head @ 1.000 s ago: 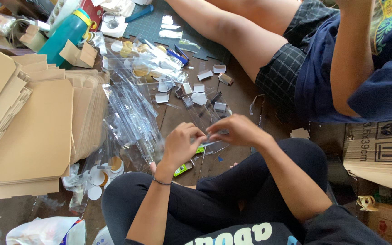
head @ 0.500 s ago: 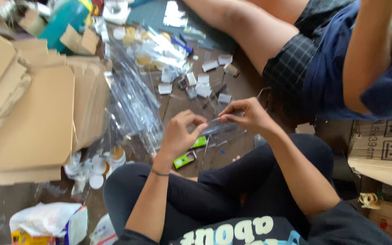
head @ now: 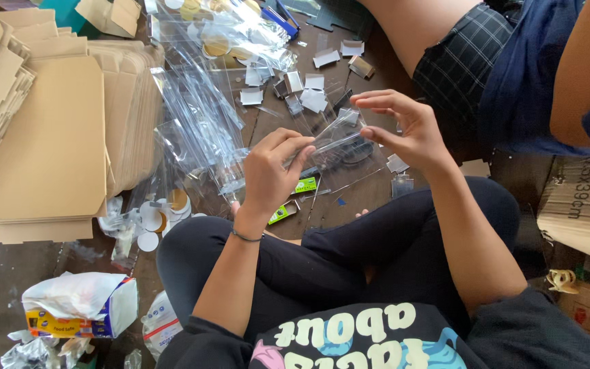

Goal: The person peels protective film from small plastic sheets and fits them into other plastic components by hand.

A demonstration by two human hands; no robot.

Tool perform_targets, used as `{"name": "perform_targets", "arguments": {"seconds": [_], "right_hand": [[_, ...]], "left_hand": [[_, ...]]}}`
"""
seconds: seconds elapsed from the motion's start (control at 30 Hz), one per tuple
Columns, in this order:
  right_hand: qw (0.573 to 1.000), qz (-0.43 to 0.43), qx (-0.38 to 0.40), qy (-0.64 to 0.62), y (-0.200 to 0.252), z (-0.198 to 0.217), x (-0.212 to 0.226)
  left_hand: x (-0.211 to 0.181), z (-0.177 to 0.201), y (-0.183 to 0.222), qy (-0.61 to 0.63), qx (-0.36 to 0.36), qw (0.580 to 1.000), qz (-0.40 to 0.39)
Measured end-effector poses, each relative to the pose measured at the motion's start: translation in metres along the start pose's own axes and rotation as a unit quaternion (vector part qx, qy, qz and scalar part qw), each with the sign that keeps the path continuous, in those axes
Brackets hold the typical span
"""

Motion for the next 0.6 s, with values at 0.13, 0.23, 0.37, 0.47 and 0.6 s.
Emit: {"name": "perform_targets", "arguments": {"seconds": [0.13, 0.23, 0.37, 0.47, 0.6], "right_hand": [[1.0, 0.004, 0.012, -0.014, -0.001, -0.007, 0.004], [0.999, 0.007, 0.035, -0.022, -0.002, -0.016, 0.011], [0.998, 0.03, 0.039, -0.029, 0.0, -0.024, -0.001], [0.998, 0.046, 0.04, -0.006, 0.002, -0.022, -0.013], [0.999, 0.042, 0.03, -0.009, 0.002, -0.022, -0.014]], "left_hand": [[0.0, -0.004, 0.001, -0.031, 0.003, 0.999, -0.028], [-0.003, -0.008, 0.002, -0.038, 0.012, 0.998, -0.041], [-0.009, -0.009, 0.001, -0.019, 0.023, 0.998, -0.05], [-0.012, -0.006, 0.0, -0.017, 0.018, 0.999, -0.035], [-0.01, -0.008, 0.001, -0.033, 0.018, 0.998, -0.049]]}}
Point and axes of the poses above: each hand's wrist, its own y-axis away from the middle knuckle, its own z-axis out of the back of the hand, x = y × z, the point moved 3 cm from there along -y, towards the middle knuckle, and after that the axes turned 2 degrees about -x, right-handed, at the moved point
